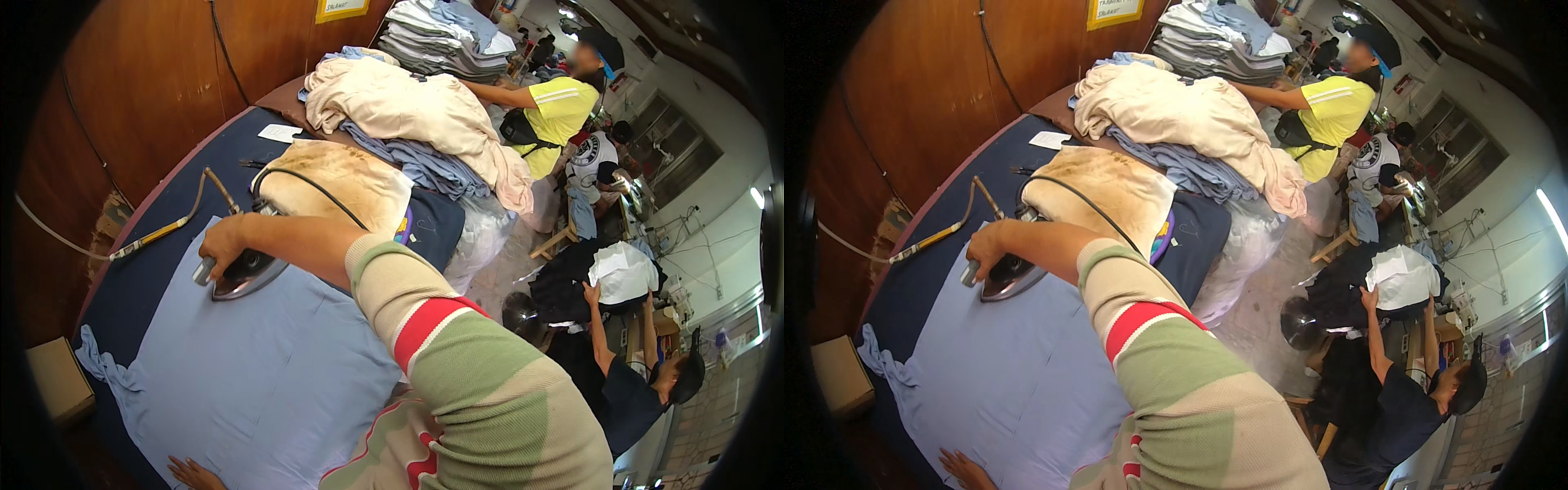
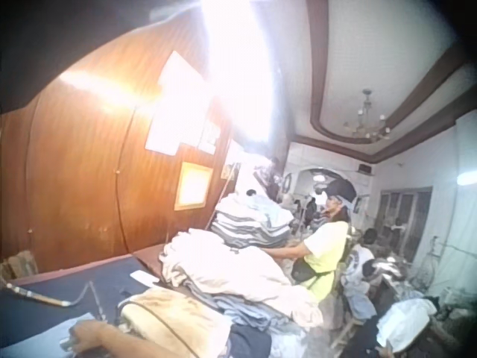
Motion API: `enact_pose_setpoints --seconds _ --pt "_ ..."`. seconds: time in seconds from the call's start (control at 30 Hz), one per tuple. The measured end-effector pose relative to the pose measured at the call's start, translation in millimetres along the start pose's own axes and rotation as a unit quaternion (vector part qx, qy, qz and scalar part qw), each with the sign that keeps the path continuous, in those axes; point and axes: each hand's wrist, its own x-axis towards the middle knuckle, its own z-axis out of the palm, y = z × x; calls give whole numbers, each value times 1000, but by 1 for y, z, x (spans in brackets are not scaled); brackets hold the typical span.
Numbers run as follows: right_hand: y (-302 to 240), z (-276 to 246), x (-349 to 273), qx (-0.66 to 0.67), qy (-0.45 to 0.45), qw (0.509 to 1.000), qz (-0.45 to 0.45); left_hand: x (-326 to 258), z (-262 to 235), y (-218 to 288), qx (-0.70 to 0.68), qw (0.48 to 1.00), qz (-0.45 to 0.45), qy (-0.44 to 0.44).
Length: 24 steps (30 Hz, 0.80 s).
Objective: The person irons a blue shirt on a table and then folds it by hand.
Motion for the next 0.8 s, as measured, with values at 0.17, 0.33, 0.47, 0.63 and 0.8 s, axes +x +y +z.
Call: enact_pose_setpoints --seconds 0.17,0.33,0.47,0.63,0.8 --pt "-80 23 41 25 -21 997 -70 0 -12 -17 -11 999 -29 -38" --pt "-163 54 105 33 -33 991 -124 37 -20 -28 3 999 41 -11" --pt "-238 66 148 33 -33 992 -117 73 4 -49 177 981 -66 -45" --pt "-280 78 176 48 -44 991 -115 79 32 -55 124 992 -18 -17" --pt "-279 90 187 32 -48 981 -185 93 5 -33 -68 991 54 106"
